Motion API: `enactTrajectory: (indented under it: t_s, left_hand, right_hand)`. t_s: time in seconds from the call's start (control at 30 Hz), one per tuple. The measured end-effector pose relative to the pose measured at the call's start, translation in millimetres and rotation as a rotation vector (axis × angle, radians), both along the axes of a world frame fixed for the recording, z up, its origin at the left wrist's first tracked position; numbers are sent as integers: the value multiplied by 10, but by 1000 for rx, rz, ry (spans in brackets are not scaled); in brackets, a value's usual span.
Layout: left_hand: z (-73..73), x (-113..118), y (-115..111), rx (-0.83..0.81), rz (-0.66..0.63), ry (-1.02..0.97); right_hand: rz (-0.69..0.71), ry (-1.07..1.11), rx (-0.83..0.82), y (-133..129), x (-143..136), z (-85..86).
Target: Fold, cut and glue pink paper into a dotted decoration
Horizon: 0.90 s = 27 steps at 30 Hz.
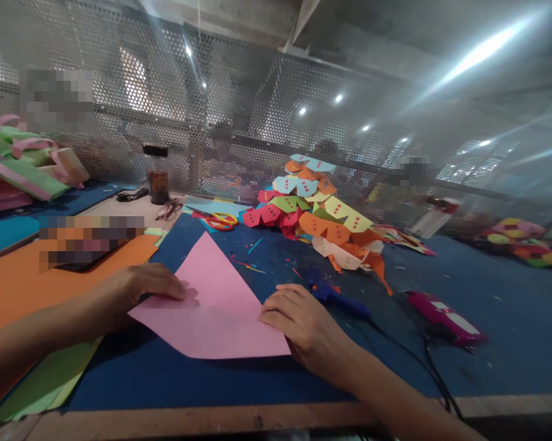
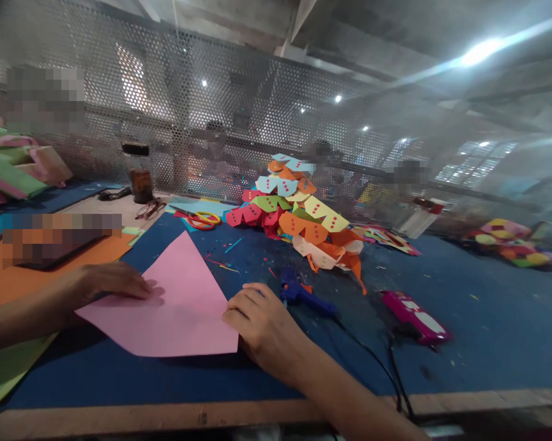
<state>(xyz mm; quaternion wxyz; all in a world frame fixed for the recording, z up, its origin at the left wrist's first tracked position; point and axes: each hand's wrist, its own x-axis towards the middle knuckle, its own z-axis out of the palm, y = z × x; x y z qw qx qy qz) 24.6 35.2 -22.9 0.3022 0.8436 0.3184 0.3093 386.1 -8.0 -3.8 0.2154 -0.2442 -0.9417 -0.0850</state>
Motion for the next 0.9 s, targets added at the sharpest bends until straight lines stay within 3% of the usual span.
enactTrajectory:
  t_s: [0.13, 0.47, 0.6, 0.73, 0.9]
  left_hand:
    - [46, -14, -21, 92, -32, 129]
    - [41, -7, -33, 160, 51, 66]
    - [81, 42, -89, 76, 145, 108]
    - [89, 64, -101, -34, 353, 136]
    - [99, 87, -63, 3, 447, 171]
  right_hand:
    - [-2, 22, -20, 3, 32, 6]
    - [-36, 74, -80, 6, 8, 8]
    - [-109, 102, -126, 15, 9, 13]
    - [-190, 153, -112, 42, 12, -11]
    - [-333, 102, -148, 72, -1, -45]
